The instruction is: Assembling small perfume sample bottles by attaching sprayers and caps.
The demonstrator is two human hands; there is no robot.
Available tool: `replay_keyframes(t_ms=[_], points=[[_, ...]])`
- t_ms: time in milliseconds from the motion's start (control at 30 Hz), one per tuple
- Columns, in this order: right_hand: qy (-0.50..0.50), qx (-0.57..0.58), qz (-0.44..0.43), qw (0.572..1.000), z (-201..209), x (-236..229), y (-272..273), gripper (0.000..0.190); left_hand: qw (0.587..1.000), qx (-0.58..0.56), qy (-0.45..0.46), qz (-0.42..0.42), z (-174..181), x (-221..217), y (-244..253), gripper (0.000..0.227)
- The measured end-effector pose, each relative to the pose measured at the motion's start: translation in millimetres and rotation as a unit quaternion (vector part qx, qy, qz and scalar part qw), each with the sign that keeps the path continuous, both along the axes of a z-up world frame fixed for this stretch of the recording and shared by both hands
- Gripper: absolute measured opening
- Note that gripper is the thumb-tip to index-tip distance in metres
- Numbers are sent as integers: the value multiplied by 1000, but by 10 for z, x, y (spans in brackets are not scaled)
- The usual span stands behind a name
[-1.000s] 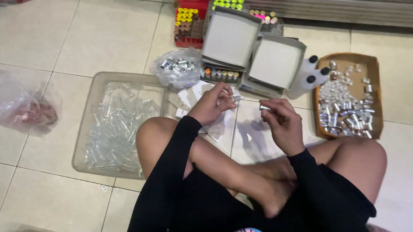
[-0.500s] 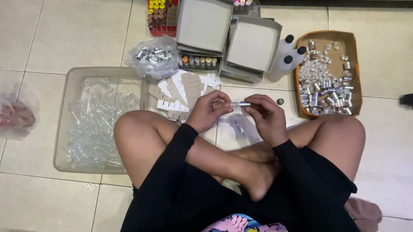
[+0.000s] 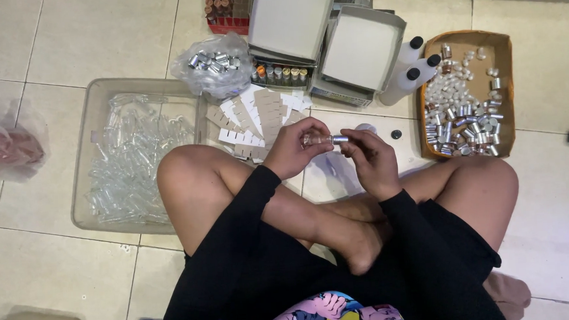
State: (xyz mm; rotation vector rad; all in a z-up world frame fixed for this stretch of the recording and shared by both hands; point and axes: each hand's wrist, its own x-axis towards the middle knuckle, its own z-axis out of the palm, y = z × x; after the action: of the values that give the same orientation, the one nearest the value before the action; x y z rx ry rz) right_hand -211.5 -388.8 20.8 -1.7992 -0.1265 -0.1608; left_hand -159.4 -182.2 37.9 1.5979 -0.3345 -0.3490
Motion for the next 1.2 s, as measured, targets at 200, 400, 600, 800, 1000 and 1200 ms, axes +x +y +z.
replay_keyframes(t_ms=[200,400,600,800,1000,1200], points=[[22,66,42,997,56,-7,20,59,1000,2,-4,4,18,5,1,25],[114,-35,19,993,-61,59,-56,51,999,21,-32,9,101,-19,30,24],[86,86,63,991,183,9,27,35,999,30,-39,19,117,-22,17,25],[161,142,58,975,53,23,8,57,998,36,-47,31,61,-33,13,24],[187,80,49,978,21,76,14,34,997,36,-65,31,-41,-34,27,22],[141,158,87,973,89,-4,109,15,998,15,-60,24,-24,-43,-17,26]])
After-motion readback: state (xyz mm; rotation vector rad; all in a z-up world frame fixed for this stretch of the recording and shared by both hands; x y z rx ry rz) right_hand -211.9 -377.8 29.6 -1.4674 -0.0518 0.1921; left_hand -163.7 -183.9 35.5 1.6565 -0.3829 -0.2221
